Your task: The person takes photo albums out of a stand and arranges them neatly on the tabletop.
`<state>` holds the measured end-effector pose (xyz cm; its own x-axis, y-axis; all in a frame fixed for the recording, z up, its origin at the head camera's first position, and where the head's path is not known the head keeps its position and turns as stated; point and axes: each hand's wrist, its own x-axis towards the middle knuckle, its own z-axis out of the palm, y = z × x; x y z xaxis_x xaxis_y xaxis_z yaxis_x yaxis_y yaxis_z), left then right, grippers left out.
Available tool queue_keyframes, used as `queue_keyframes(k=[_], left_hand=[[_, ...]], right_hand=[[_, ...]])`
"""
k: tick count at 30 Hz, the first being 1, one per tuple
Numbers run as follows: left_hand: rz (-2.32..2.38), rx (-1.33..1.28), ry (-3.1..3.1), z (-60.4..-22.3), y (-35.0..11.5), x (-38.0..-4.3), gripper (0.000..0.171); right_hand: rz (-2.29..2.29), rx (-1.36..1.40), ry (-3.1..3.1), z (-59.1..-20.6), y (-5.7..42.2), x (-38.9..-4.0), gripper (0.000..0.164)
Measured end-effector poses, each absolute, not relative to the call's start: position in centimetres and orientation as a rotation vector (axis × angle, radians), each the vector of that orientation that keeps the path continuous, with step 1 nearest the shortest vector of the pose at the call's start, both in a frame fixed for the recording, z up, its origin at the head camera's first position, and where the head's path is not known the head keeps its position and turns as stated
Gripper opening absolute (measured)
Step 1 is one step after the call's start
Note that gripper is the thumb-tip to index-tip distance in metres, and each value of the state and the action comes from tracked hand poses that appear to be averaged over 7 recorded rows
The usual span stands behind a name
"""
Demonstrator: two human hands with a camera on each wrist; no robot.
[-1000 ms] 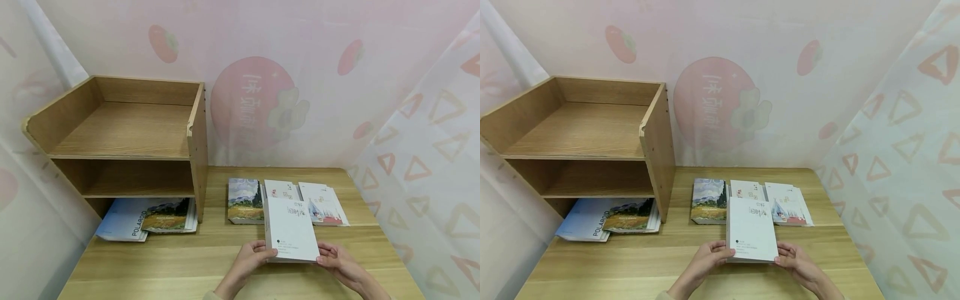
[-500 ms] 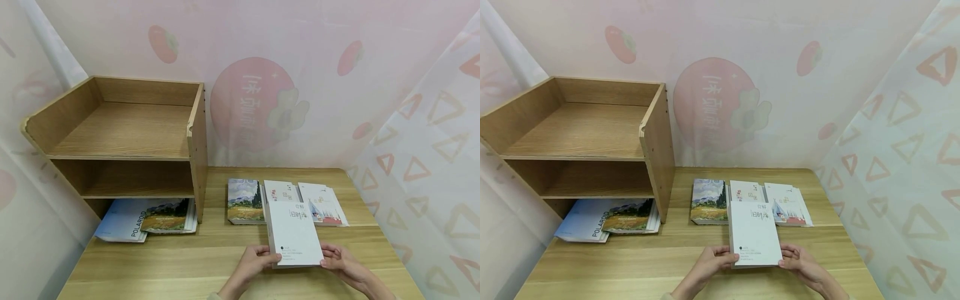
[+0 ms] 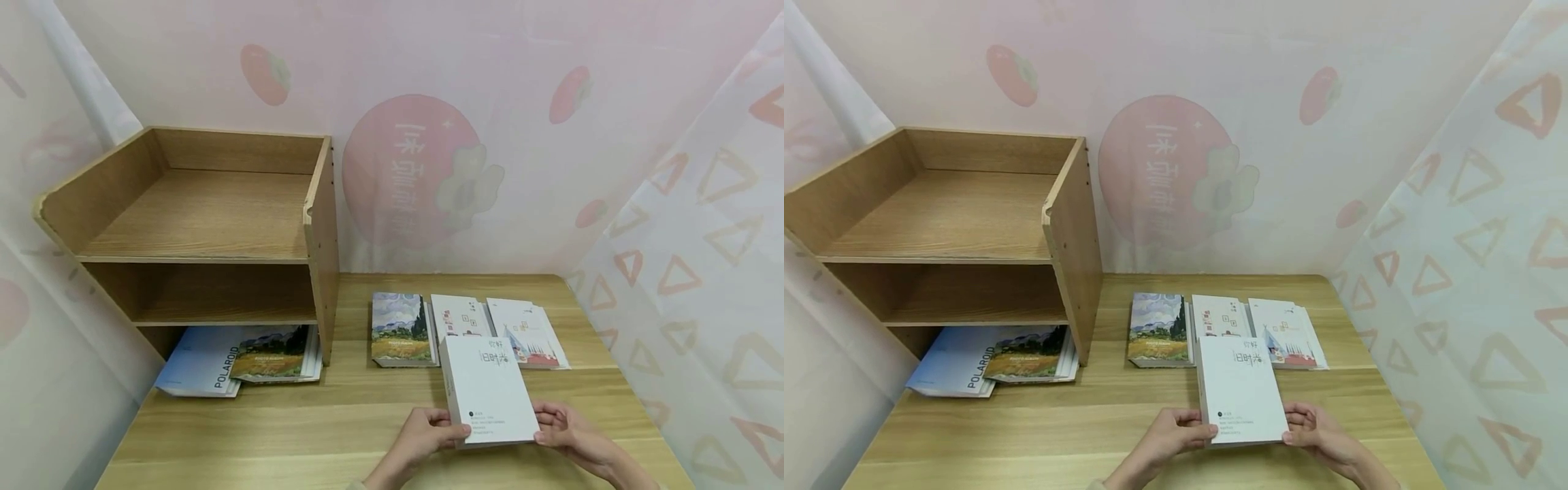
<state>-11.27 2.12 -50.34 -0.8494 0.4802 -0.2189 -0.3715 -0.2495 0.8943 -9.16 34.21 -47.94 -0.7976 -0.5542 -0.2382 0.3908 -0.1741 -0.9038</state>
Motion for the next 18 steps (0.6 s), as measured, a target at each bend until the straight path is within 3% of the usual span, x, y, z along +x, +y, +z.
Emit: queue_keyframes(k=[18], left_hand=[[2.074,0.155,1.538,-49.86,2.67,-11.28,0.027]], right_hand=[[-1.953,-0.167,1.550,-47.93,35.08,-9.27,0.040]])
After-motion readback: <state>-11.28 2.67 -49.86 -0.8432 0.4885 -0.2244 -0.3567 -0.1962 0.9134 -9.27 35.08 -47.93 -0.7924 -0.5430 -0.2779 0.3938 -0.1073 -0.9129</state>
